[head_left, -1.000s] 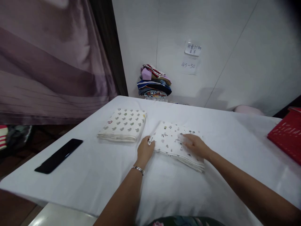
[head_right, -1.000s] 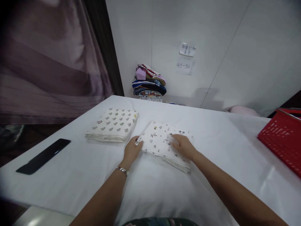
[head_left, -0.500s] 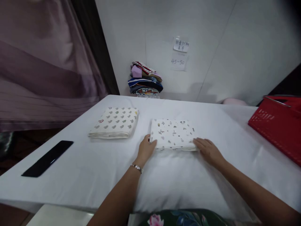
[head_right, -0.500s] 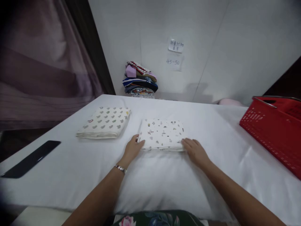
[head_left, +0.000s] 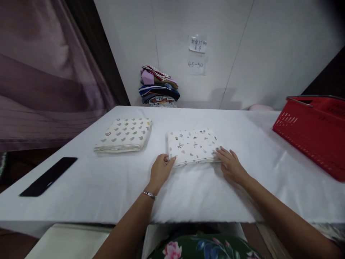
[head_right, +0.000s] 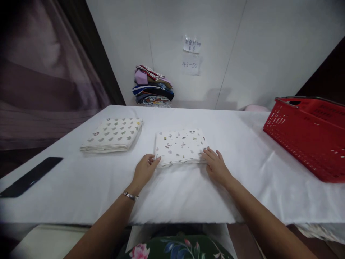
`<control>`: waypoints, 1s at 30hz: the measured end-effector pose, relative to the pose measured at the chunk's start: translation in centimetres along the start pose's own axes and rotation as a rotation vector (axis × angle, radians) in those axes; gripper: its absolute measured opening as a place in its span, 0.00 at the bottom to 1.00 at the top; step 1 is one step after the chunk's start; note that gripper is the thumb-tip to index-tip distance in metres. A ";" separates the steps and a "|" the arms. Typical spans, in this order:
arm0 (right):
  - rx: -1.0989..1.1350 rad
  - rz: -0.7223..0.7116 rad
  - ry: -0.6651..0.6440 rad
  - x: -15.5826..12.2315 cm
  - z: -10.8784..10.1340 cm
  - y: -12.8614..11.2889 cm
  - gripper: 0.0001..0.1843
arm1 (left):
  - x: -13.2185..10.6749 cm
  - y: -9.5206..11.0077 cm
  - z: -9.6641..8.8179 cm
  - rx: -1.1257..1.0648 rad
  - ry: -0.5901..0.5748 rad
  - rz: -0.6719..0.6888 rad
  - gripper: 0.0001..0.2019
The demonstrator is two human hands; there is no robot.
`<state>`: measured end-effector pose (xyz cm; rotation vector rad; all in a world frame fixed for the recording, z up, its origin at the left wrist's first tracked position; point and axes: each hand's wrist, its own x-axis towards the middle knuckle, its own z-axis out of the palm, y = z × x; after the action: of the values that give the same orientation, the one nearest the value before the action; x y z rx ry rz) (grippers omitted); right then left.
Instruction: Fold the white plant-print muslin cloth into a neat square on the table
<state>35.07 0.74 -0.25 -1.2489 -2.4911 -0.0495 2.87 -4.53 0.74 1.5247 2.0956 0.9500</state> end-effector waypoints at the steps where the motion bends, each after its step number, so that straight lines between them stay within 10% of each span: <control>1: 0.031 -0.018 0.018 0.2 -0.2 -0.4 0.28 | -0.2 0.1 0.0 0.022 0.005 -0.009 0.22; 20: 0.252 -0.145 0.190 2.2 2.4 -1.8 0.15 | -0.1 -0.1 0.4 0.099 0.027 -0.007 0.20; 25: 0.249 -0.134 0.240 2.1 2.4 -1.7 0.16 | -0.7 0.2 0.3 0.096 0.086 0.241 0.31; 30: 0.292 -0.004 0.350 1.4 2.1 0.1 0.15 | -0.6 -0.5 0.7 0.209 0.006 0.529 0.21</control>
<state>33.73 2.31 -1.77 -1.0159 -2.1113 0.0849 3.14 -4.94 -0.12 2.2541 1.8728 0.9172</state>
